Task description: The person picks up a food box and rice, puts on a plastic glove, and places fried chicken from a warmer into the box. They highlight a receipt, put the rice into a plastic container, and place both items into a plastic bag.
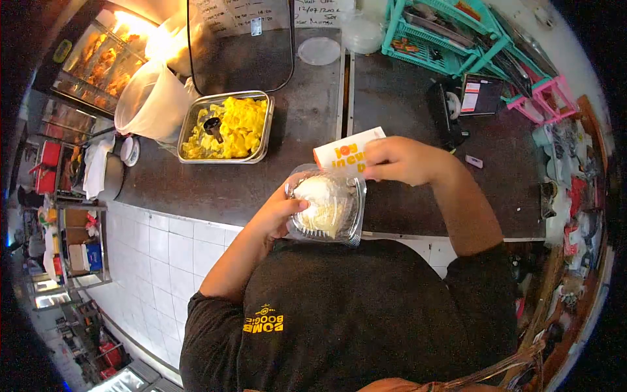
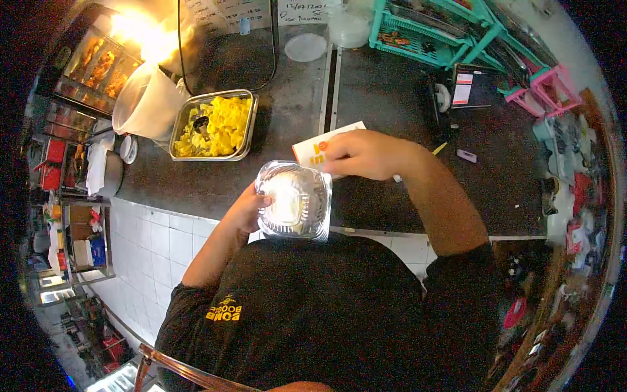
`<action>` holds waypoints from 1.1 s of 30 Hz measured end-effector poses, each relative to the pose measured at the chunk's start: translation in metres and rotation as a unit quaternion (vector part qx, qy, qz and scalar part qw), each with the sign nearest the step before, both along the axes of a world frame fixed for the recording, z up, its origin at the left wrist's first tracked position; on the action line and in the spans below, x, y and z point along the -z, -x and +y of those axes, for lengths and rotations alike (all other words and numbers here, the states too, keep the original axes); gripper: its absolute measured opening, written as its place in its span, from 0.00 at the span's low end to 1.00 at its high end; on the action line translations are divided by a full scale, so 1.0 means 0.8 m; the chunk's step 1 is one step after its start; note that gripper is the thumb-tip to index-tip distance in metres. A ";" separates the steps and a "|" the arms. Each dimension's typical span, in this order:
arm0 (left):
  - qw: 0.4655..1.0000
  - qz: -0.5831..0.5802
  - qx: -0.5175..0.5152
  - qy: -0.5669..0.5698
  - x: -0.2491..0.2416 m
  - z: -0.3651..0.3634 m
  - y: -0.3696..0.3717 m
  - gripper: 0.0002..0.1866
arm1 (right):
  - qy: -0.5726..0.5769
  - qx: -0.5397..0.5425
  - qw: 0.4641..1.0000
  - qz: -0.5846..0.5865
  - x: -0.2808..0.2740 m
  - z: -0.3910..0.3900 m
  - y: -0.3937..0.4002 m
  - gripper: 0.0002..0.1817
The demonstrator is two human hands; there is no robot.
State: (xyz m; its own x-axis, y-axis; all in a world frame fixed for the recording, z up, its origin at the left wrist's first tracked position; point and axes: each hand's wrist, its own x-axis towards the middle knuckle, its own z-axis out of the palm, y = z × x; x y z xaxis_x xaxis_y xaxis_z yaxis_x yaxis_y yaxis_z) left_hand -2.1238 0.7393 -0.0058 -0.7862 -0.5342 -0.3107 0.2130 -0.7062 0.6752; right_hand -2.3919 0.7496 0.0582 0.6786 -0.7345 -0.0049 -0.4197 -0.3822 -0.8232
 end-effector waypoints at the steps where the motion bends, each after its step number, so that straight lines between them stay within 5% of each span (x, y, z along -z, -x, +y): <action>1: 1.000 -0.004 -0.001 0.000 0.000 0.001 -0.002 0.40 | -0.017 -0.009 0.999 0.032 0.002 -0.007 -0.008 0.16; 6: 1.000 0.018 -0.002 0.007 -0.001 0.003 -0.008 0.38 | -0.070 0.020 0.979 0.191 0.000 -0.018 -0.036 0.19; 12: 1.000 0.021 -0.019 -0.014 0.011 0.010 -0.016 0.36 | 0.014 0.121 0.929 0.349 0.008 -0.017 -0.044 0.22; 15: 0.999 0.039 -0.031 -0.002 0.009 0.010 -0.020 0.36 | 0.107 0.251 0.955 0.118 0.001 -0.013 -0.030 0.16; 18: 0.998 0.039 -0.042 0.037 0.006 0.007 -0.022 0.36 | 0.169 0.408 0.897 -0.032 -0.011 0.021 -0.042 0.09; 22: 0.996 0.004 -0.067 0.063 0.012 0.008 -0.021 0.36 | 0.154 0.361 0.919 -0.049 0.007 0.056 -0.072 0.10; 28: 0.995 0.012 -0.080 0.055 0.015 0.009 -0.017 0.36 | -0.129 0.367 0.887 -0.249 0.061 0.045 -0.072 0.15; 31: 0.995 0.001 -0.082 0.052 0.014 0.011 -0.019 0.36 | -0.313 0.368 0.782 -0.394 0.058 0.040 -0.065 0.17; 33: 0.994 -0.014 -0.090 0.063 0.022 0.011 -0.020 0.36 | -0.338 0.378 0.765 -0.397 0.073 0.039 -0.066 0.16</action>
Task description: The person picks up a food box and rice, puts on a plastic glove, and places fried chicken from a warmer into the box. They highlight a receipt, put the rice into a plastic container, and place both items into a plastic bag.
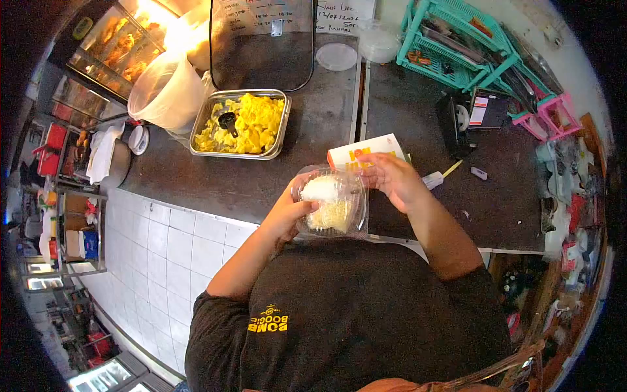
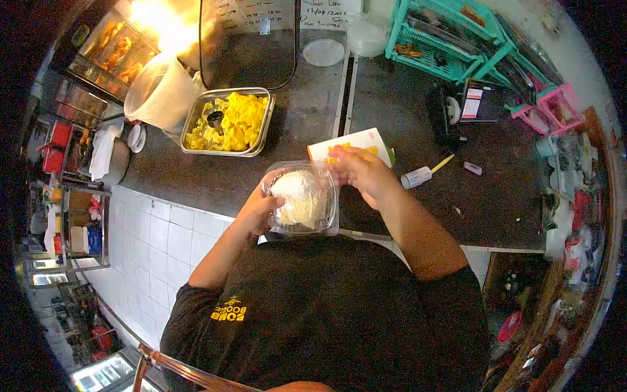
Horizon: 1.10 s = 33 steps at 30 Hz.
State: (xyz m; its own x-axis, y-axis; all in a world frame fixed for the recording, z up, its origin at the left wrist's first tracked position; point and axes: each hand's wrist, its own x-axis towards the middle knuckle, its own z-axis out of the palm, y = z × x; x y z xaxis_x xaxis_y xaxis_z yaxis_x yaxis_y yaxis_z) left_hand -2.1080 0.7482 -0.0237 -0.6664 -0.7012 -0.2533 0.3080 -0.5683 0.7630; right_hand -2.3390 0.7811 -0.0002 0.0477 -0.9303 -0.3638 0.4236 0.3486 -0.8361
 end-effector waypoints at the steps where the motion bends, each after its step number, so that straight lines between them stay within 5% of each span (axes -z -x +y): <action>1: 1.000 -0.007 -0.005 0.005 0.002 0.000 0.000 0.36 | -0.014 0.002 1.000 -0.007 0.007 -0.001 -0.001 0.16; 10: 0.999 -0.034 -0.006 0.019 -0.005 0.001 -0.003 0.40 | -0.053 -0.052 0.995 -0.069 0.006 0.004 0.000 0.18; 16: 0.999 -0.001 -0.029 -0.028 0.015 -0.004 0.003 0.38 | -0.002 -0.002 0.998 0.068 0.025 -0.006 0.044 0.18; 18: 0.997 0.010 -0.030 -0.077 -0.006 -0.002 0.001 0.37 | 0.062 0.191 0.922 0.331 0.021 -0.032 0.124 0.19; 19: 0.995 0.017 -0.056 -0.083 0.000 -0.003 -0.002 0.33 | 0.127 0.294 0.771 0.550 0.054 -0.044 0.194 0.19; 20: 0.994 0.010 -0.064 -0.088 0.007 -0.006 -0.009 0.32 | 0.054 0.317 0.585 0.745 0.042 -0.042 0.237 0.20; 21: 0.993 0.001 -0.077 -0.093 0.013 -0.009 -0.014 0.31 | -0.009 0.297 0.513 0.805 0.044 -0.035 0.269 0.22; 22: 0.991 0.007 -0.088 -0.099 0.018 -0.012 -0.015 0.30 | -0.080 0.285 0.505 0.811 0.081 -0.035 0.322 0.25; 25: 0.985 -0.001 -0.127 -0.114 0.023 -0.014 -0.017 0.29 | -0.226 0.186 0.691 0.661 0.118 -0.045 0.396 0.26; 27: 0.982 -0.029 -0.145 -0.118 0.022 -0.016 -0.014 0.28 | -0.255 0.215 0.770 0.544 0.129 -0.054 0.412 0.25; 33: 0.987 0.012 -0.107 -0.117 0.005 -0.025 -0.006 0.35 | -0.261 0.278 0.876 0.296 0.079 -0.039 0.391 0.21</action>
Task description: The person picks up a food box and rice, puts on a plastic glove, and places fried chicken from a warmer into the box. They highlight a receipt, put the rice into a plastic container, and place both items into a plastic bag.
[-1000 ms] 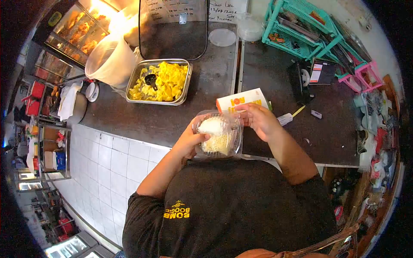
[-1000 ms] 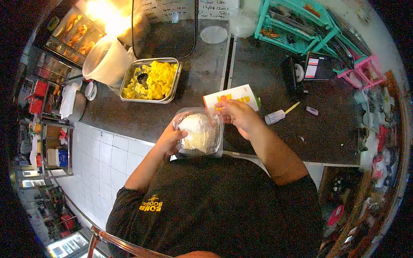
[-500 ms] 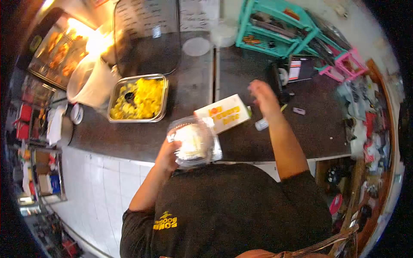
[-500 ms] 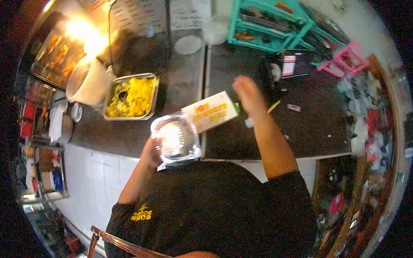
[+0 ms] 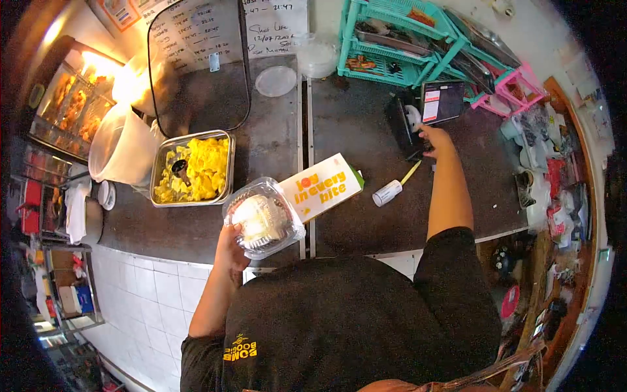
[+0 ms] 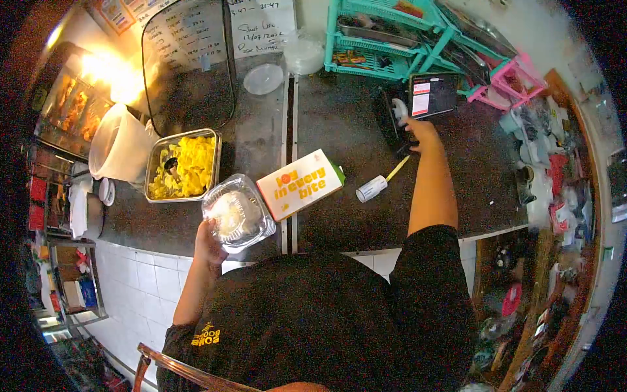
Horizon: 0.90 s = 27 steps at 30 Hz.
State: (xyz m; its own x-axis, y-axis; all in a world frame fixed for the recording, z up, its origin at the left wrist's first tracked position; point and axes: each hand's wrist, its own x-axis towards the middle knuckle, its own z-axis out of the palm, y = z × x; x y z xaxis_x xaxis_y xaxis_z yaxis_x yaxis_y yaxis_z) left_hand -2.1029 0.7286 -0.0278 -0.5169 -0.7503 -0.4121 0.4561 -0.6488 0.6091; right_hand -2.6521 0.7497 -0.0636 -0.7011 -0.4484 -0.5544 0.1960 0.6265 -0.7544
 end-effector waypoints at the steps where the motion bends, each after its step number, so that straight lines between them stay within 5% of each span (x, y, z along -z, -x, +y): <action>1: 1.000 0.003 -0.008 -0.002 0.006 -0.002 -0.001 0.35 | 0.044 0.017 0.999 -0.014 0.000 0.007 0.002 0.20; 5: 0.999 0.008 -0.008 0.043 0.018 -0.004 -0.002 0.27 | 0.226 0.048 0.972 0.035 0.014 0.045 -0.012 0.14; 8: 0.999 -0.027 -0.018 0.035 0.016 -0.003 0.001 0.28 | 0.292 0.018 0.947 0.131 0.093 0.067 0.018 0.14; 12: 0.998 -0.056 -0.040 0.003 0.012 -0.003 0.005 0.29 | 0.118 0.155 0.980 0.035 0.076 0.082 -0.037 0.15; 14: 0.998 -0.044 -0.043 -0.010 0.014 -0.006 0.006 0.29 | -0.027 0.094 0.984 0.146 0.067 0.080 -0.037 0.15; 16: 0.999 -0.017 -0.034 -0.024 0.016 -0.007 -0.002 0.29 | -0.183 0.030 0.937 0.296 0.069 0.082 -0.034 0.16; 19: 0.999 0.014 -0.038 -0.008 0.009 -0.008 0.000 0.29 | -0.353 -0.013 0.796 0.491 0.039 0.105 -0.077 0.18; 22: 0.996 0.011 -0.089 -0.003 0.012 -0.011 -0.001 0.31 | -0.177 -0.104 0.899 0.388 0.000 0.093 -0.095 0.15; 23: 0.993 0.000 -0.114 0.000 0.010 -0.012 0.004 0.31 | -0.023 -0.135 0.928 0.346 -0.016 0.083 -0.131 0.13; 24: 0.991 -0.008 -0.134 0.008 0.008 -0.013 0.010 0.31 | 0.132 -0.156 0.934 0.294 -0.035 0.069 -0.178 0.12; 27: 0.990 0.005 -0.115 0.084 0.016 -0.012 0.024 0.30 | 0.293 -0.388 0.856 0.176 -0.066 0.040 -0.289 0.07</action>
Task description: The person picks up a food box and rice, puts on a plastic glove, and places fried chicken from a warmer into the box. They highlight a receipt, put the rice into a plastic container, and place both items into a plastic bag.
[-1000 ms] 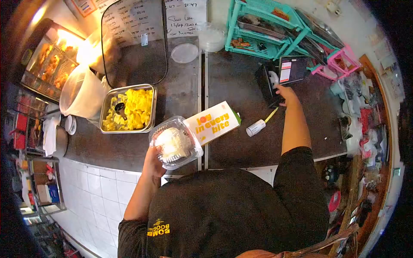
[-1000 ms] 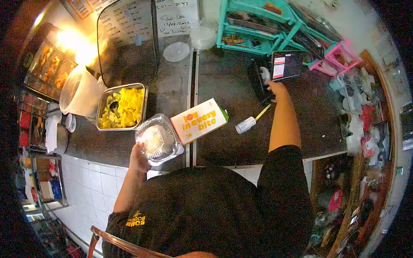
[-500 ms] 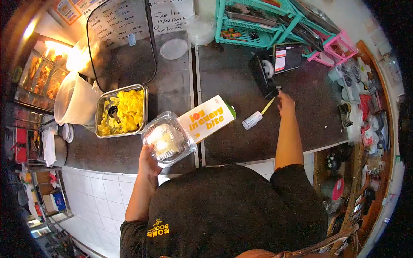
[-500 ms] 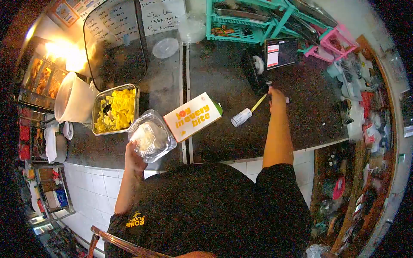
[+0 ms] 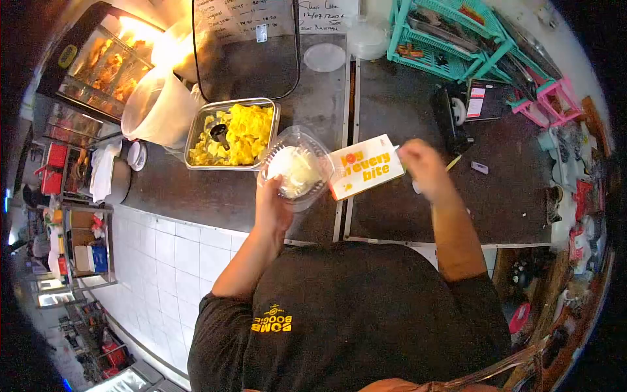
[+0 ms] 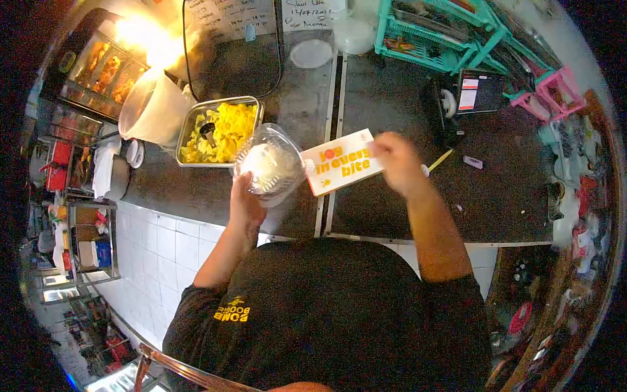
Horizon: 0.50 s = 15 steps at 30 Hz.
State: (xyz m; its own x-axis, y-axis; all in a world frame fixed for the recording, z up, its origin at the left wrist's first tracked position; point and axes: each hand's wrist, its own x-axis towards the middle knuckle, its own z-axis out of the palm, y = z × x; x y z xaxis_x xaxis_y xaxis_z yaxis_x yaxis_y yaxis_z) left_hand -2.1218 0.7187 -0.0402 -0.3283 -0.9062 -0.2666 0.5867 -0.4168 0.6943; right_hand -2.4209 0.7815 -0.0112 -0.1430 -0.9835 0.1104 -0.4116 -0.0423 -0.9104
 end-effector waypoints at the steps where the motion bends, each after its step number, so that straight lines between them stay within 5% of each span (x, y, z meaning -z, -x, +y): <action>1: 1.000 -0.012 -0.011 0.011 -0.006 0.004 0.007 0.30 | -0.036 -0.028 0.997 -0.058 -0.011 -0.005 -0.036 0.08; 3: 0.998 -0.034 -0.034 0.031 -0.025 0.014 0.016 0.31 | -0.056 -0.087 0.993 -0.055 -0.017 -0.016 -0.077 0.15; 9: 0.998 -0.007 -0.043 0.051 -0.020 0.024 0.004 0.32 | -0.134 -0.051 0.962 0.233 0.006 -0.036 -0.114 0.23; 13: 0.998 0.030 -0.058 0.006 -0.010 0.030 -0.010 0.31 | -0.228 -0.074 0.944 0.228 0.005 -0.041 -0.109 0.27; 15: 0.998 0.051 -0.046 -0.011 -0.013 0.033 -0.018 0.31 | -0.144 -0.019 0.973 0.177 0.025 -0.035 -0.095 0.23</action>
